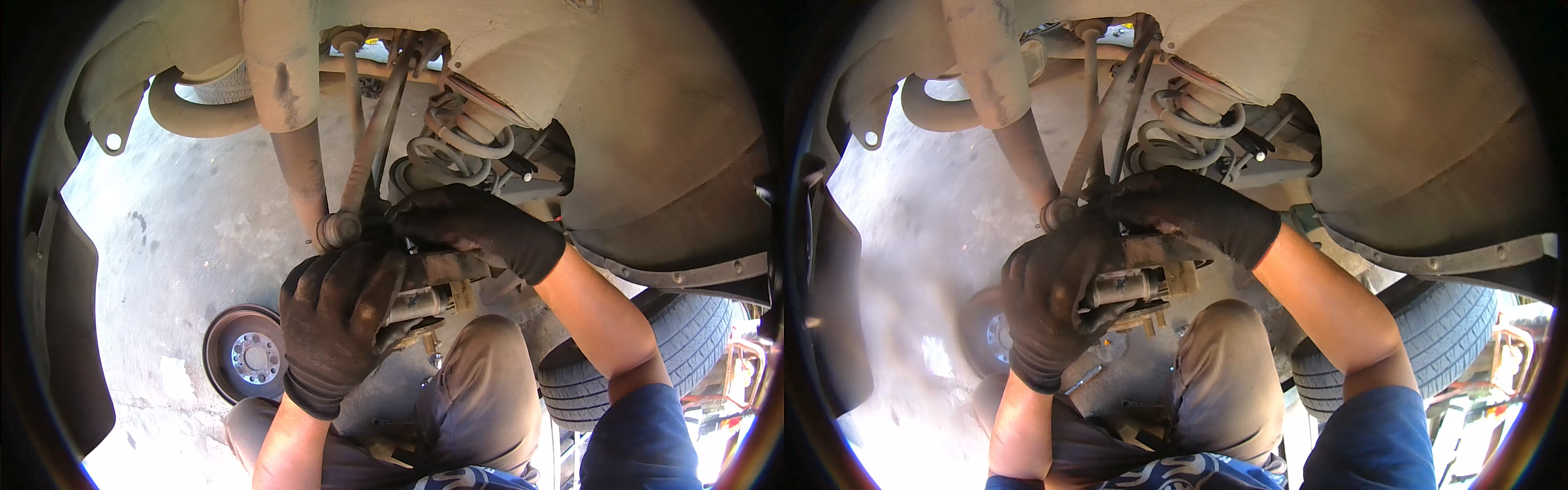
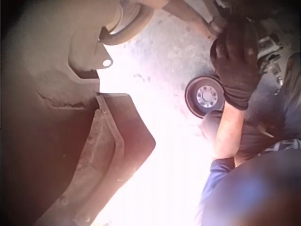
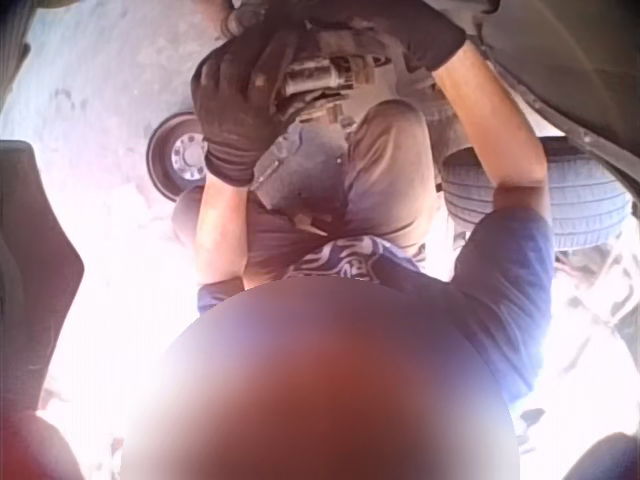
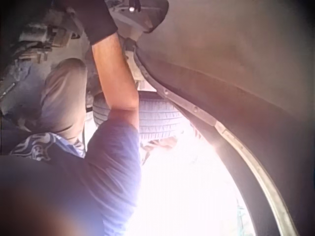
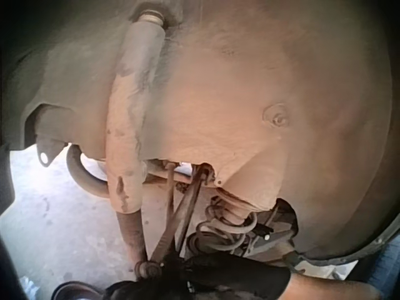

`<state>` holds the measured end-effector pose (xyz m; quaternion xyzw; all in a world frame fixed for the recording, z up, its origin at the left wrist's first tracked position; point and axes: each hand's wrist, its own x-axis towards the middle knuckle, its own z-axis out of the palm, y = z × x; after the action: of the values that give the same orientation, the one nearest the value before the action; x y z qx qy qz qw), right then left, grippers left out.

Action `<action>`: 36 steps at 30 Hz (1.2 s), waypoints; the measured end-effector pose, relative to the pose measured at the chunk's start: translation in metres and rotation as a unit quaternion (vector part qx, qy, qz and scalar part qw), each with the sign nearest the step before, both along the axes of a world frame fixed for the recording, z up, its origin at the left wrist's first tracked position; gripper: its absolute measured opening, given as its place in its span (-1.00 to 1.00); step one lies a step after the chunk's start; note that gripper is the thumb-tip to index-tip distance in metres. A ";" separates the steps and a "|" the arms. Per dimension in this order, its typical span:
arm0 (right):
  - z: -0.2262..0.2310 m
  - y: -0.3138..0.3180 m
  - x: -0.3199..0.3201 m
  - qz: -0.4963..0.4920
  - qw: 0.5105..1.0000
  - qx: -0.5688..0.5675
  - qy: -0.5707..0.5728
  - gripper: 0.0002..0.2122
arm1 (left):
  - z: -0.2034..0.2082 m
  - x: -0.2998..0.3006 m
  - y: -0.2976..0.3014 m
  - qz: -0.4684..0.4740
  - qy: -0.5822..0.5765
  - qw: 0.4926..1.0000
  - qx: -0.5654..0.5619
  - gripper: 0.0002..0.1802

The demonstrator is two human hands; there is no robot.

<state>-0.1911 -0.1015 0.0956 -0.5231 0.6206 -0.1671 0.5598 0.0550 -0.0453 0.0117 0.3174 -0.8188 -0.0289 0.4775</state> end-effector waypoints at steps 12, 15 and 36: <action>-0.001 -0.005 -0.014 0.294 0.889 -0.313 0.160 -0.73 | 0.001 -0.003 -0.002 0.021 0.003 1.000 -0.013 0.06; 0.001 -0.006 -0.012 0.356 0.825 -0.365 0.243 -0.74 | -0.001 -0.003 -0.001 0.030 0.010 0.999 -0.003 0.08; 0.035 0.003 -0.020 0.389 0.873 -0.246 0.162 -0.66 | -0.003 -0.006 -0.007 0.006 0.066 0.998 -0.007 0.10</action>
<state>-0.2112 -0.0987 0.1302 -0.8625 0.3882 0.0039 0.3246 0.0489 -0.0521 0.0083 0.3162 -0.7838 -0.0413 0.5329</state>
